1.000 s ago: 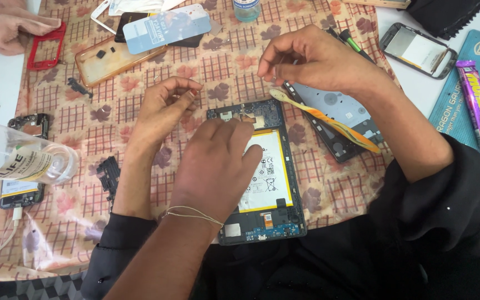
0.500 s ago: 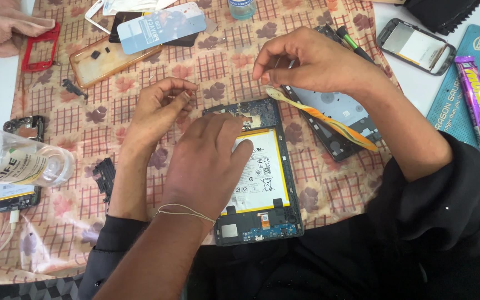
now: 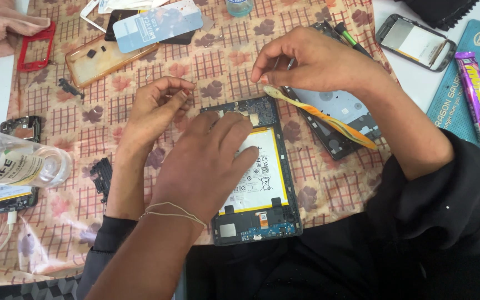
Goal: The person disassembles a Samsung tablet, removes the battery and internal components, and uses a screwdriver to unscrew and reposition parts. They handle the motherboard, battery, and screen assembly while working on a cluttered table.
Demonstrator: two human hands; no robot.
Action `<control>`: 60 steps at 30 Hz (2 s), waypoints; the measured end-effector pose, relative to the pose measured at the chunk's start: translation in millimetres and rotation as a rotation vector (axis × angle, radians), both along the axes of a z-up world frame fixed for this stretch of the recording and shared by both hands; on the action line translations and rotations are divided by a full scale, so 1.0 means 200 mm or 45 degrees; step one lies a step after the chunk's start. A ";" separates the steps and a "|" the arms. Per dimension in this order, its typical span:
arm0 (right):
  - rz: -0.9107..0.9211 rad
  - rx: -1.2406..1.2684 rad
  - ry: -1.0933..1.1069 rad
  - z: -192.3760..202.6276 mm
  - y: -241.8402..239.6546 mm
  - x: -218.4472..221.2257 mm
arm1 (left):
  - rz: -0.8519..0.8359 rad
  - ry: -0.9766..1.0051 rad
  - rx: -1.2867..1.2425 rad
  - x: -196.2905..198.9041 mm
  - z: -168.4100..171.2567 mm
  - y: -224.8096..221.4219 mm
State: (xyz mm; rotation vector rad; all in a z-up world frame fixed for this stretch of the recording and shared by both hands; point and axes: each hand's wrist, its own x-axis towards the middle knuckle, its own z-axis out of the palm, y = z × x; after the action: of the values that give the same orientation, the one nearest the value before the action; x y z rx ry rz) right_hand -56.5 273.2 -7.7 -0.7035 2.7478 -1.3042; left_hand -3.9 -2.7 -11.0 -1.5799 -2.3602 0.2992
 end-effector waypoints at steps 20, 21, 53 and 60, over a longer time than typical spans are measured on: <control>0.311 0.475 0.294 -0.07 -0.16 0.09 | 0.508 -1.467 1.088 -0.66 -0.37 -0.23; 0.332 0.494 0.303 -0.07 -0.17 0.10 | 0.519 -1.404 1.057 -0.63 -0.32 -0.21; 0.114 0.346 0.463 -0.08 -0.16 0.13 | 0.483 -1.017 0.739 -0.51 -0.11 -0.15; 0.049 0.382 0.552 -0.05 -0.11 0.15 | 0.560 -0.715 0.586 -0.49 -0.13 -0.10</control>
State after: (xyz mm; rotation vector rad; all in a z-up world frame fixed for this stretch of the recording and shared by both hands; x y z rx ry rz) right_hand -26.5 250.7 -17.1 -1.1118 3.1379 -0.7736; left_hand -101.6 -23.2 -36.1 -1.0038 -2.8905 -0.6475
